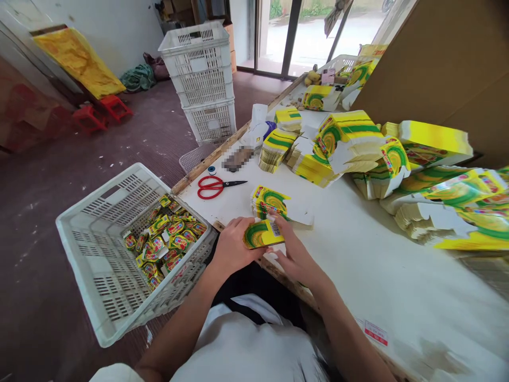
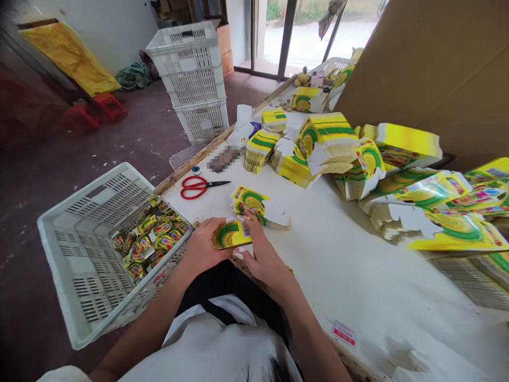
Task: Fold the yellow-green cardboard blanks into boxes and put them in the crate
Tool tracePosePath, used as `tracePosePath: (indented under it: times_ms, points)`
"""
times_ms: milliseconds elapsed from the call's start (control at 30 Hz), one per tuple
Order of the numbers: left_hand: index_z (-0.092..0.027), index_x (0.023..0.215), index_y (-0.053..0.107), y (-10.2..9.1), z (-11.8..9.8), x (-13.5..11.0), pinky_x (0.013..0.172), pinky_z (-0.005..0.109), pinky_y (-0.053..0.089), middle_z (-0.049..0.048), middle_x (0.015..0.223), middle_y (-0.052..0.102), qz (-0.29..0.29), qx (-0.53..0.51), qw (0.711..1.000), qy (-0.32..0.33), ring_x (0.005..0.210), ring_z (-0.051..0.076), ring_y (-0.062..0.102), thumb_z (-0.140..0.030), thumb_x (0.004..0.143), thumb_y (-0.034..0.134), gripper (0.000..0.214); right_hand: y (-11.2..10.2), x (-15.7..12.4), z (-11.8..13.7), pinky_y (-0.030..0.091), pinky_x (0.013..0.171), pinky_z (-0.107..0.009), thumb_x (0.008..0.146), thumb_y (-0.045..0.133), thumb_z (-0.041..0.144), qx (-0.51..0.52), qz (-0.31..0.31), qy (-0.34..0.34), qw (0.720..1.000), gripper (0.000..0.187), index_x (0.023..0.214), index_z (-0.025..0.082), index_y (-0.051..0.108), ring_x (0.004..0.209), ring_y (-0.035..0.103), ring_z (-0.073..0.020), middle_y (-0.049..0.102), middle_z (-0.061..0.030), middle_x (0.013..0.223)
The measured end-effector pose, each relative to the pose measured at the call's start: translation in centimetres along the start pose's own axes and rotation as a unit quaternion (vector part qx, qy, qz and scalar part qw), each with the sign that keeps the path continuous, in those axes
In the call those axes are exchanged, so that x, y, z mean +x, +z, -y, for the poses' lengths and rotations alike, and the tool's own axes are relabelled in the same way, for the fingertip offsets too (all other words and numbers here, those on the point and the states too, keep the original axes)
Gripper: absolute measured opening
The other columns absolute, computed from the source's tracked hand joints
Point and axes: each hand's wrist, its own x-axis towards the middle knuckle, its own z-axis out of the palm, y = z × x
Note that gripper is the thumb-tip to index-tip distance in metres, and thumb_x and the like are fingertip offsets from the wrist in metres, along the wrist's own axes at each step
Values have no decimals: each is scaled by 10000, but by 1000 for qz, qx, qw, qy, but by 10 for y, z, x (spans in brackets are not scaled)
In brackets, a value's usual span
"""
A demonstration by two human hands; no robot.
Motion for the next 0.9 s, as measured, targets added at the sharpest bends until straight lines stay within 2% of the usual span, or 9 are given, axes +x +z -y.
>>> tracePosePath:
  times_ms: [133,267,333,400,433,500,600,733,900]
  points:
    - [-192,1035,587,1,1,-1,816,400,517,73,966,676,-9,24,1000,-6,921,263,644,-377,628,792,492,17,1,3,284,1158,-498,919,428,253,-6,-24,27,999,516,1432,230,373,1411,347,-248,416,-111,1499]
    - [-191,1048,581,-17,17,-6,833,403,514,74,977,675,-17,53,998,-41,921,266,646,-353,632,776,488,20,13,-1,381,1090,-492,826,572,286,-13,-56,44,997,666,1444,172,352,1316,474,-297,448,-158,1467]
    - [-169,1098,566,-38,35,-10,886,452,492,107,1028,666,-64,102,987,-103,967,296,635,-395,665,754,524,11,24,-9,430,1030,-494,800,593,277,-39,-96,58,993,647,1409,178,399,1178,584,-295,560,-152,1359]
    - [-124,1196,519,-60,55,-15,969,549,420,181,1163,616,-156,191,950,-190,1113,378,567,-414,661,760,655,-2,35,-22,451,972,-510,808,563,240,-120,-153,96,976,530,1330,195,483,1097,605,-300,667,-122,1182]
    - [-100,1272,461,-69,65,-17,1005,588,374,222,1260,557,-190,220,930,-225,1204,418,498,-429,635,779,785,-7,41,-29,460,939,-515,796,560,208,-170,-159,118,965,508,1301,192,506,1067,601,-311,678,-122,1145]
    - [-76,1322,407,-78,81,-22,1031,606,339,252,1315,507,-228,226,909,-264,1263,434,439,-440,632,777,863,-13,50,-40,469,889,-505,764,568,150,-239,-143,147,949,462,1224,190,560,990,600,-319,697,-121,1045]
    - [-123,1262,470,-63,89,-27,1037,560,368,197,1254,560,-207,150,936,-243,1229,375,491,-445,690,724,704,-11,58,-49,463,870,-481,740,561,90,-266,-126,154,943,409,1135,189,596,938,594,-310,685,-124,979]
    - [-179,1162,555,-21,76,-26,998,492,439,135,1195,616,-119,2,976,-183,1157,301,568,-419,740,685,502,-3,60,-49,455,850,-473,723,563,80,-264,-141,167,939,401,1114,170,563,932,580,-314,641,-143,974]
    - [-188,1088,612,7,52,-21,921,427,500,106,1156,653,-40,-131,978,-157,1027,235,627,-359,751,679,383,-3,59,-41,468,838,-461,695,553,83,-227,-172,180,942,437,1115,175,474,975,579,-298,599,-138,1035]
